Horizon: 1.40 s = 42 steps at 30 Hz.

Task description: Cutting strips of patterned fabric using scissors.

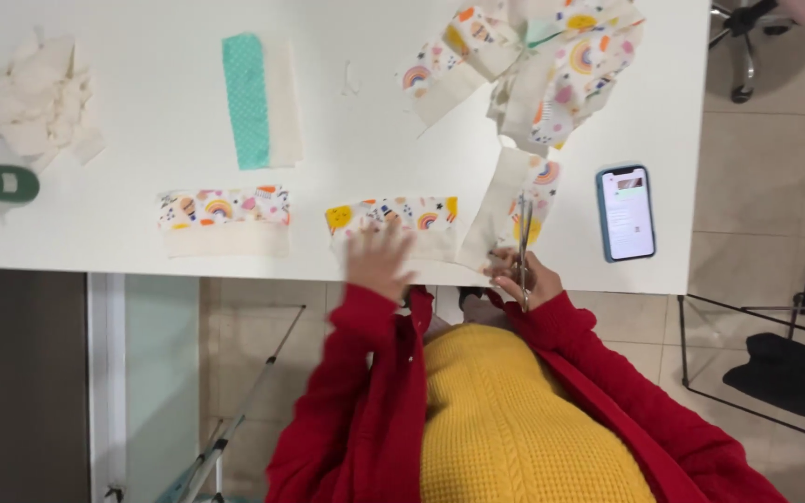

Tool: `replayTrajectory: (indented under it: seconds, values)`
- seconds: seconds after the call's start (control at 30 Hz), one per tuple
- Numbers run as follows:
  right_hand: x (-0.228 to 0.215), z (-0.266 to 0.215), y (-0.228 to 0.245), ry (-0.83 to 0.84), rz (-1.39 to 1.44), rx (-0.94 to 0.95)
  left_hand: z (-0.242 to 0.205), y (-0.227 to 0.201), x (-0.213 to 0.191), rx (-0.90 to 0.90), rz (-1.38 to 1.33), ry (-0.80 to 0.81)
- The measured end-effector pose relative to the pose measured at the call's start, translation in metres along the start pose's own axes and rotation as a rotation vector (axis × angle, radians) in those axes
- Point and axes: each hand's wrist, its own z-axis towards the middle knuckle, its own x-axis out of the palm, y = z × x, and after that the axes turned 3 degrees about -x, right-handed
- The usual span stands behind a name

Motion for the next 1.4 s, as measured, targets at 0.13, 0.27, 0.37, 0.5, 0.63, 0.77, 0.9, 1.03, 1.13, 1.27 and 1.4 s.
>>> replayTrajectory:
  seconds: [0.13, 0.27, 0.37, 0.5, 0.63, 0.77, 0.9, 1.03, 1.13, 1.27, 1.4]
  values:
    - [0.016, 0.006, -0.001, -0.008, -0.012, -0.043, -0.008, -0.008, 0.045, 0.156, 0.181, -0.102]
    - [0.029, -0.004, 0.000, -0.058, 0.041, 0.064, -0.015, -0.005, 0.041, 0.003, 0.261, -0.130]
    - [0.033, -0.028, -0.043, 0.064, 0.105, 0.290, -0.018, -0.008, 0.056, -0.042, 0.216, -0.126]
    - [0.038, -0.038, -0.110, 0.191, 0.140, 0.463, -0.014, -0.008, 0.069, -0.102, 0.172, -0.179]
    - [0.060, -0.034, -0.113, 0.158, 0.152, 0.472, -0.020, -0.010, 0.068, -0.084, 0.087, -0.291]
    - [0.086, -0.019, -0.102, 0.043, 0.054, 0.392, -0.021, -0.014, 0.056, -0.082, 0.055, -0.328]
    - [0.101, -0.013, -0.089, -0.008, 0.030, 0.381, -0.025, -0.015, 0.055, -0.068, 0.023, -0.349]
    - [0.106, -0.008, -0.100, -0.038, 0.061, 0.381, -0.024, -0.013, 0.057, -0.076, 0.022, -0.369]
    - [0.106, -0.008, -0.106, -0.044, 0.087, 0.376, -0.024, -0.012, 0.059, -0.092, 0.025, -0.348]
    - [0.104, -0.003, -0.104, -0.069, 0.065, 0.405, -0.022, -0.007, 0.066, -0.094, 0.038, -0.325]
    - [0.098, -0.011, -0.089, -0.069, 0.039, 0.376, -0.015, -0.008, 0.054, -0.135, 0.091, -0.244]
